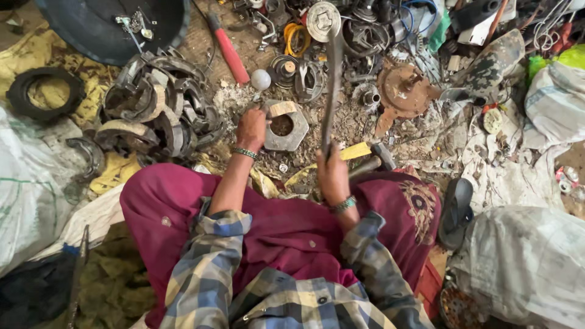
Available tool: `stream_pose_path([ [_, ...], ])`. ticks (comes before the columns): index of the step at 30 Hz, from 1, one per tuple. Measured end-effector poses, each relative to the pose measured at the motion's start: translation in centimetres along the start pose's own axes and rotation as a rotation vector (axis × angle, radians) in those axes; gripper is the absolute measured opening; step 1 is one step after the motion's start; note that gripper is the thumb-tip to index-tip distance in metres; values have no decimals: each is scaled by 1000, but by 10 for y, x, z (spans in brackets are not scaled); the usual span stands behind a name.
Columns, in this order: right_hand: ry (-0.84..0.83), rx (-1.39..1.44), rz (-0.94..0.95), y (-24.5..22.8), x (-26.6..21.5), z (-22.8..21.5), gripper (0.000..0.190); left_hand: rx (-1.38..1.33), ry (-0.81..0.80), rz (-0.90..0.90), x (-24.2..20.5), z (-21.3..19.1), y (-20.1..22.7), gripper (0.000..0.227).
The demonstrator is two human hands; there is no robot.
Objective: The person sits on the ground and repeatedly strikes a small metal piece placed on a hexagonal anvil using a hammer. They adjust the piece's position between strikes and continue hammering throughout the clip.
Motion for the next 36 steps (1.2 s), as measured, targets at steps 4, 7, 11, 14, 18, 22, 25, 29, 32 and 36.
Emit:
stream_pose_path([
  [4, 198, 252, -453, -82, -18, -48, 36, -130, 16, -53, -3, -19, -3, 26],
  [7, 185, 255, -430, -62, -4, -24, 28, -116, -6, -66, -2, -30, 1, 30],
  [11, -27, -287, -196, 10, 8, 43, 27, -274, -2, -143, -9, -41, 2, 41],
  [14, -55, -341, -217, 7, 2, 41, 32, -469, -209, -351, -8, -21, -14, 36],
  [18, 58, -23, -123, -35, -14, -11, 35, 91, 71, 56, 0, -37, 14, 29],
  [22, 242, 207, -507, -98, -23, -43, 36, 51, 35, 26, 3, -21, 4, 32],
  [25, 166, 171, -423, -65, -4, -12, 30, -64, 1, -59, 2, -13, -6, 35],
  [29, -105, -359, -205, 8, 9, 43, 34, 185, 15, 93, 0, -9, 5, 25],
  [32, -54, -328, -229, -1, 10, 33, 37, 187, 155, 95, 7, -23, 5, 23],
  [36, 66, -6, -90, -27, -5, -7, 40, 97, 70, 50, 2, -14, 4, 22],
])
Point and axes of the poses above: each hand's wrist, its own x-axis towards the middle knuckle, its own z-axis out of the palm, y = z × x, the point moved 10 cm from there along x, towards the middle knuckle, and after that the axes turned 14 degrees about x, right-handed, at the moved point
